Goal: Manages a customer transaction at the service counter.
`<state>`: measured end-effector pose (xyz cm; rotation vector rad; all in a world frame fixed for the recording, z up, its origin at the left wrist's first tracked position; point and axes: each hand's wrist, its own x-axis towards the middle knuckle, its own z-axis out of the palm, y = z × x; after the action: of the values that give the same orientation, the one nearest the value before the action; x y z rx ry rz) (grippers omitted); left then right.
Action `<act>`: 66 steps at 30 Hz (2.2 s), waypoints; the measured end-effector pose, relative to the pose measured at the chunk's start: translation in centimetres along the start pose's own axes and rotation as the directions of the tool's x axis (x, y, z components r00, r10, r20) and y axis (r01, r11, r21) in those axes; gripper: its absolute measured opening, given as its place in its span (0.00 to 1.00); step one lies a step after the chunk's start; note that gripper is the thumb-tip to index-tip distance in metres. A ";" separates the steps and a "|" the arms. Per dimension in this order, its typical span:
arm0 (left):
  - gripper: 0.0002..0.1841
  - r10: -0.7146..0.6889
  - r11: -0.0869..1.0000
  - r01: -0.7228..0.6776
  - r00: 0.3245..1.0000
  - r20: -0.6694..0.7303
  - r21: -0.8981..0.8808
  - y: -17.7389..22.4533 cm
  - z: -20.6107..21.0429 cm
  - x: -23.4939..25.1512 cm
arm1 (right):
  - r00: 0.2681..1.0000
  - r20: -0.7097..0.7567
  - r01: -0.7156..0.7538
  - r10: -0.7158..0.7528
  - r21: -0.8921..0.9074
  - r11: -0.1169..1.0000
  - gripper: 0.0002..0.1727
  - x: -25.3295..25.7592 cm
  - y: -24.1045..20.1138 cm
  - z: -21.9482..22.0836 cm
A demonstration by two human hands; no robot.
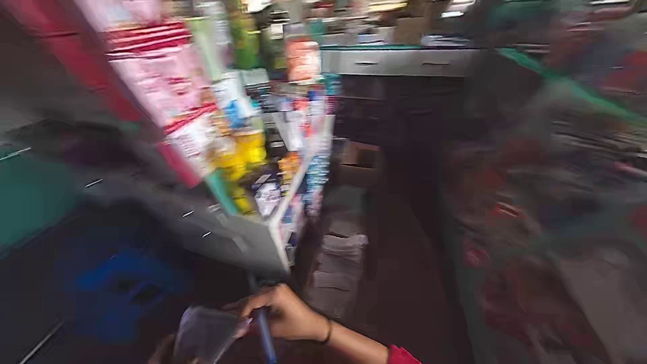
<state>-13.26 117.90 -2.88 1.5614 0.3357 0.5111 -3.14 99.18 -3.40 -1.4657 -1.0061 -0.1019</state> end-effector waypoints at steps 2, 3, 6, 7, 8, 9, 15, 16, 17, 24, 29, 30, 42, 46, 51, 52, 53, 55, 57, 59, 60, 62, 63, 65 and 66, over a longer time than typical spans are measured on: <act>0.24 0.034 0.999 -0.029 0.980 -0.194 0.030 -1.9 -1.3 2.4 | 0.984 0.179 -0.002 0.003 -0.009 1.000 0.07 1.7 2.7 0.7; 0.24 0.058 0.998 -0.049 0.959 -0.279 0.036 -2.7 -1.8 3.3 | 0.972 0.233 -0.007 0.018 -0.049 0.999 0.09 2.6 4.2 1.3; 0.19 0.122 0.992 -0.093 0.906 -0.405 0.091 -4.0 -3.2 5.8 | 0.950 0.311 -0.037 0.039 -0.013 0.999 0.09 5.9 8.8 3.4; 0.20 0.149 0.988 -0.115 0.899 -0.413 0.107 -4.4 -3.7 6.8 | 0.945 0.323 -0.074 0.051 0.059 0.996 0.07 7.2 10.3 4.1; 0.22 0.176 0.983 -0.135 0.894 -0.412 0.128 -4.9 -4.3 7.6 | 0.936 0.342 -0.135 0.080 0.139 0.981 0.06 8.4 11.7 5.0; 0.25 0.203 0.976 -0.154 0.900 -0.385 0.155 -5.3 -5.0 8.5 | 0.930 0.350 -0.192 0.112 0.204 0.960 0.07 9.5 13.0 6.0; 0.27 0.198 0.973 -0.169 0.960 -0.197 0.154 -9.1 -10.2 16.7 | 0.918 0.259 -0.372 0.299 0.310 0.875 0.05 17.0 20.0 15.0; 0.25 0.168 0.979 -0.144 0.971 -0.169 0.146 -9.8 -11.6 18.6 | 0.924 0.212 -0.366 0.317 0.263 0.892 0.05 18.8 21.7 16.3; 0.23 0.134 0.985 -0.115 0.978 -0.157 0.127 -10.3 -13.0 20.5 | 0.931 0.158 -0.355 0.330 0.175 0.918 0.05 20.7 23.5 17.3; 0.15 -0.183 0.983 0.183 0.982 0.052 0.018 -10.1 -21.0 29.3 | 0.762 0.265 -0.186 0.591 -0.784 0.592 0.15 34.7 37.4 18.1; 0.15 -0.167 0.981 0.158 0.983 0.079 0.110 -11.3 -24.0 33.5 | 0.420 0.351 -0.165 0.837 -0.877 0.451 0.19 38.0 41.8 17.7; 0.15 -0.144 0.985 0.135 0.986 0.079 0.105 -11.6 -24.5 33.9 | 0.397 0.328 -0.197 0.857 -0.882 0.428 0.20 38.2 41.4 18.1; 0.16 -0.120 0.973 0.104 0.990 0.067 0.207 -12.1 -21.6 36.6 | 0.390 0.472 -0.365 0.791 -0.709 0.604 0.18 34.8 35.8 24.7; 0.20 -0.175 0.923 0.197 0.980 -0.094 0.330 -10.9 -19.4 35.9 | 0.789 0.422 -0.235 0.447 -0.465 0.854 0.14 31.4 28.4 23.7; 0.33 -0.212 0.915 0.254 0.963 -0.164 0.313 -12.1 -16.8 33.8 | 0.967 -0.092 -0.250 0.237 -0.500 0.829 0.14 28.8 27.6 17.3; 0.38 -0.244 0.908 0.285 0.956 -0.164 0.307 -12.7 -16.3 33.5 | 0.958 -0.141 -0.284 0.248 -0.547 0.787 0.14 28.4 27.8 15.9; 0.44 -0.270 0.903 0.310 0.948 -0.168 0.296 -13.2 -15.7 33.1 | 0.949 -0.168 -0.313 0.266 -0.595 0.741 0.13 27.9 28.3 14.7; 0.57 -0.368 0.877 0.411 0.907 -0.203 0.248 -14.2 -14.7 32.1 | 0.917 -0.181 -0.385 0.355 -0.635 0.670 0.14 26.9 28.9 12.7; 0.61 -0.473 0.809 0.530 0.844 -0.254 0.254 -14.9 -14.6 31.1 | 0.862 -0.167 -0.463 0.479 -0.645 0.608 0.15 26.9 29.5 11.4; 0.52 -0.553 0.729 0.626 0.777 -0.301 0.276 -14.5 -15.1 30.2 | 0.770 -0.119 -0.536 0.626 -0.653 0.536 0.16 27.5 29.8 11.2; 0.46 -0.577 0.701 0.655 0.754 -0.313 0.283 -14.0 -15.4 29.9 | 0.710 -0.078 -0.567 0.700 -0.654 0.502 0.17 28.0 29.9 11.4; 0.40 -0.601 0.666 0.688 0.724 -0.338 0.290 -13.1 -16.2 29.2 | 0.608 0.029 -0.601 0.794 -0.636 0.484 0.19 29.3 30.1 12.6; 0.40 -0.601 0.658 0.692 0.720 -0.348 0.295 -12.7 -16.6 29.0 | 0.600 0.089 -0.598 0.795 -0.611 0.519 0.19 29.8 30.2 13.5; 0.39 -0.585 0.642 0.695 0.717 -0.379 0.322 -12.5 -17.3 28.3 | 0.622 0.182 -0.581 0.762 -0.546 0.604 0.18 30.8 30.6 15.4; 0.39 -0.581 0.627 0.702 0.710 -0.399 0.337 -12.4 -17.6 28.0 | 0.638 0.208 -0.573 0.742 -0.516 0.637 0.18 31.4 30.9 16.3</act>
<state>2.79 148.03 -11.94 1.6890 1.2632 0.0350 27.05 134.27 -11.28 -2.2444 -0.6947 0.6123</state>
